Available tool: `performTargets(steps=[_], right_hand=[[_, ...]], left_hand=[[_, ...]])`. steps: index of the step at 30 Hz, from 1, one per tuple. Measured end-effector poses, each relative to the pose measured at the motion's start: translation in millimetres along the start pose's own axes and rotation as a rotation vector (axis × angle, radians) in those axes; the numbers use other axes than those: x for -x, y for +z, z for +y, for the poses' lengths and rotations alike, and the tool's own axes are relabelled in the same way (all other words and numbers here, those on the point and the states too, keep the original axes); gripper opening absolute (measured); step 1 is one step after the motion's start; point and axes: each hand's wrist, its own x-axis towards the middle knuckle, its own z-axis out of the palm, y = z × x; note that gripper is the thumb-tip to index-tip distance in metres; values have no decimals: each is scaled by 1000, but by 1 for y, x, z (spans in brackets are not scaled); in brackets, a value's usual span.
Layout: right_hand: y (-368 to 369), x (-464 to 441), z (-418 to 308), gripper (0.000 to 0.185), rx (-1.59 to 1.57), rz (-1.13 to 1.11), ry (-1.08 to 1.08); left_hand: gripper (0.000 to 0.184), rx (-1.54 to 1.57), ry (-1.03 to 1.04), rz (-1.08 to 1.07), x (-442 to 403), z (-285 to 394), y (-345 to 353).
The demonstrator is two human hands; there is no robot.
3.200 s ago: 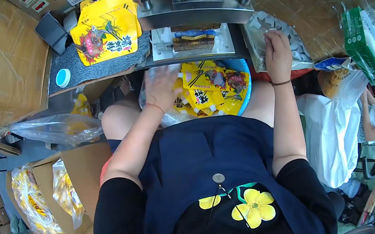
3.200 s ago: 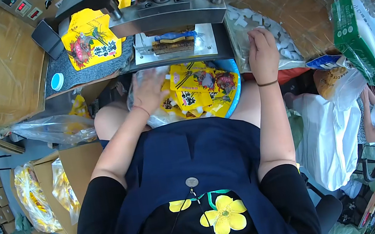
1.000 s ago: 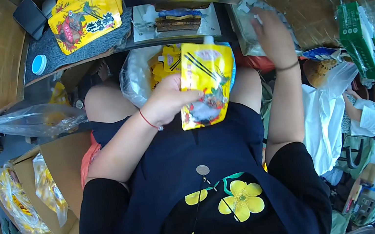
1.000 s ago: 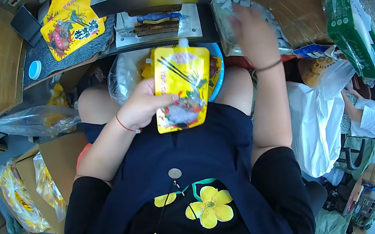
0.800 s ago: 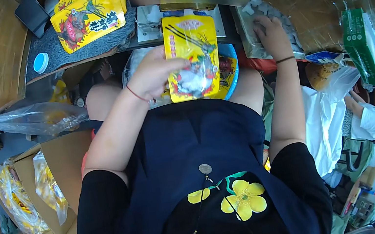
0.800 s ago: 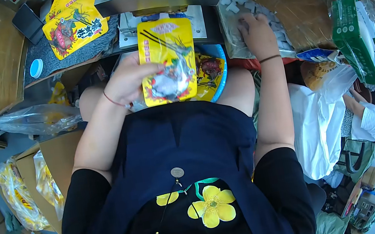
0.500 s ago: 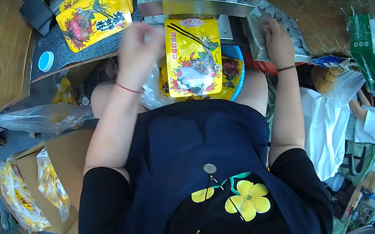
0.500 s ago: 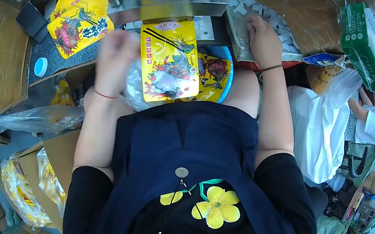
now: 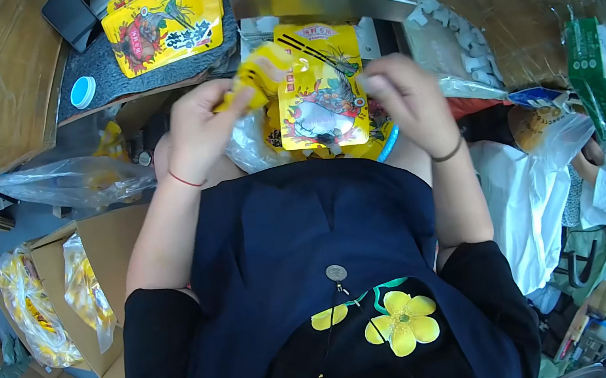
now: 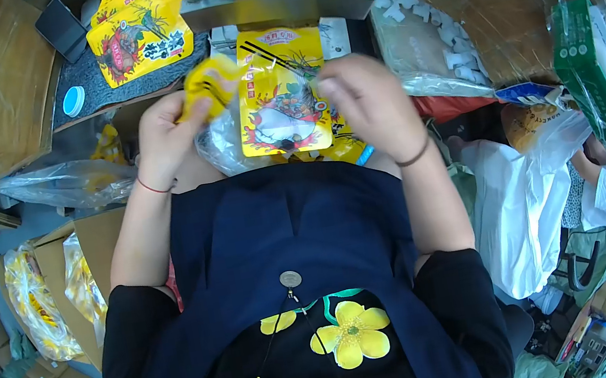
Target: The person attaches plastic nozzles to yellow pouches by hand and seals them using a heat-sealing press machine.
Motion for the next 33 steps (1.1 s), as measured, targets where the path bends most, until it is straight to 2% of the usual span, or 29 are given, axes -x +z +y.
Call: performTargets(steps=[1, 3, 4, 5, 6, 9, 10, 11, 13, 15, 17, 19, 22, 25, 27, 28, 30, 31, 32, 33], right_hand=[[1, -5, -13, 16, -76, -92, -48], [3, -13, -27, 17, -338, 51, 81], [4, -17, -30, 18, -469, 125, 145], [5, -21, -28, 18, -399, 95, 98], [6, -27, -24, 19, -330, 67, 53], [-4, -28, -23, 16, -118, -46, 33], [-12, -27, -16, 17, -39, -112, -19], [-19, -25, -9, 18, 36, -184, -71], [-25, -19, 1, 22, 122, -167, -79], [-35, -12, 13, 27, 210, -134, -86], [-64, 0, 51, 33, 678, -40, 112], [-85, 7, 71, 34, 982, -141, 605], [-89, 8, 92, 34, 1013, -260, 607], [-81, 3, 134, 26, 961, -321, 324], [-65, 1, 138, 21, 726, -155, 142], [-58, -1, 135, 18, 606, -74, 53], [-55, -3, 131, 17, 565, -43, 121], [-52, -1, 128, 16, 540, -30, 157], [-47, 2, 124, 17, 523, 57, 191], [-44, 4, 118, 18, 506, 145, 223]], left_hand=[[26, -38, 0, -62, 1, 1, 10], [25, -187, 85, -184, 5, 14, 28], [27, -78, 29, -218, 7, 11, 39], [29, 28, -27, -254, 10, 9, 51], [33, 195, -192, -347, 15, 31, 55], [35, 549, -340, -453, 24, 25, 73], [35, 583, -256, -459, 26, 25, 79], [36, 620, -308, -534, 28, 27, 81], [32, 668, -442, -637, 29, 24, 86], [30, 725, -456, -653, 27, 16, 89], [31, 753, -453, -613, 18, 7, 87], [34, 754, -441, -519, 0, 3, 80], [36, 813, -426, -468, -30, 9, 67], [36, 830, -462, -461, -46, 15, 62], [37, 850, -477, -435, -46, 12, 64], [34, 854, -350, -374, -44, 12, 67], [40, -119, 61, 129, -58, -15, 46], [44, 214, 10, 251, -63, -3, 31], [56, -460, 478, 553, -75, -2, 2], [56, -830, 664, 618, -84, -5, -25]])
